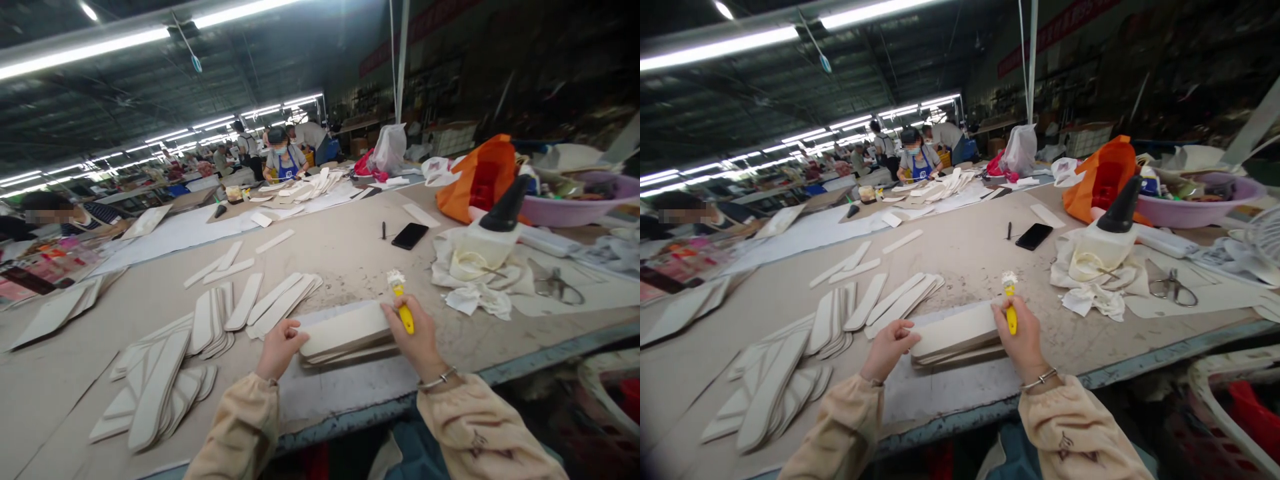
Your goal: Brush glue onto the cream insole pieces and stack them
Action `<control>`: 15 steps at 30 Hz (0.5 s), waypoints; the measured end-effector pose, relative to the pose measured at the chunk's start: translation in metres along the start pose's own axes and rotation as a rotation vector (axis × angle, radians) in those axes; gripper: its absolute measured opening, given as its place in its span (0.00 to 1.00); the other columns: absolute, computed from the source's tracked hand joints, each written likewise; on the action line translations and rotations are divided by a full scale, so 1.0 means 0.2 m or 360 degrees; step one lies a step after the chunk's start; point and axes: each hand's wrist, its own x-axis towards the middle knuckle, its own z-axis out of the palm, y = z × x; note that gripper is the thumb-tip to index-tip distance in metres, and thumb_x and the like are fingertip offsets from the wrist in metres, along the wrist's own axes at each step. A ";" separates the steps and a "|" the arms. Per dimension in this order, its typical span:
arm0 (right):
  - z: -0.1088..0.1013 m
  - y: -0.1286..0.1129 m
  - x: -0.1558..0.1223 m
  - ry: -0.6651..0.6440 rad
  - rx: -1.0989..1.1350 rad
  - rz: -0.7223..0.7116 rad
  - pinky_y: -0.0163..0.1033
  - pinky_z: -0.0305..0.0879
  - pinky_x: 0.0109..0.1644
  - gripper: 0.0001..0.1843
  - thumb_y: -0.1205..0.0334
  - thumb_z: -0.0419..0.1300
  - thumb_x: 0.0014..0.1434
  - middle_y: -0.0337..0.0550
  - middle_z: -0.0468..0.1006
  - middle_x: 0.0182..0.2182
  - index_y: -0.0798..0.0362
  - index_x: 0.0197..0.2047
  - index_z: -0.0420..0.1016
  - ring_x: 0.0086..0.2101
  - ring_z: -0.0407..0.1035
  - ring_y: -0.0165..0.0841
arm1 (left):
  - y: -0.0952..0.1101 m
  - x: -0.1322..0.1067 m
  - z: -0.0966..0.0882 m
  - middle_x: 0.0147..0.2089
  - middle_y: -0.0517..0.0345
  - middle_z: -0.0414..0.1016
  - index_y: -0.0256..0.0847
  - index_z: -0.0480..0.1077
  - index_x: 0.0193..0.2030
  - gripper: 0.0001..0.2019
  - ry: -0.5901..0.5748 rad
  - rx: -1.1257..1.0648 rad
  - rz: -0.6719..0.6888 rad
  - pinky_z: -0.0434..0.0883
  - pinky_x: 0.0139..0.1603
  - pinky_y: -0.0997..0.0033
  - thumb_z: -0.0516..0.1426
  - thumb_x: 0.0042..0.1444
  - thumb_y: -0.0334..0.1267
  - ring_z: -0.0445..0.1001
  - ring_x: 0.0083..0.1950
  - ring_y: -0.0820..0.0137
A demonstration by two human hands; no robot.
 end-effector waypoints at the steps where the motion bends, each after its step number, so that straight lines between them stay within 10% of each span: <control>1: 0.01 0.02 0.00 -0.0026 -0.0015 -0.0008 0.34 0.59 0.30 0.12 0.51 0.58 0.56 0.33 0.66 0.23 0.50 0.32 0.63 0.23 0.62 0.28 | -0.01 0.02 0.00 0.21 0.67 0.65 0.37 0.66 0.38 0.19 0.0006 0.0036 0.0006 0.63 0.25 0.74 0.61 0.41 0.45 0.66 0.22 0.75; 15: 0.02 0.10 -0.01 -0.0204 -0.0284 -0.0009 0.34 0.58 0.31 0.07 0.56 0.55 0.58 0.35 0.69 0.25 0.49 0.32 0.63 0.26 0.66 0.31 | -0.02 0.03 0.01 0.24 0.63 0.72 0.36 0.70 0.43 0.19 -0.0062 0.0681 0.0093 0.62 0.31 0.72 0.59 0.45 0.45 0.70 0.27 0.71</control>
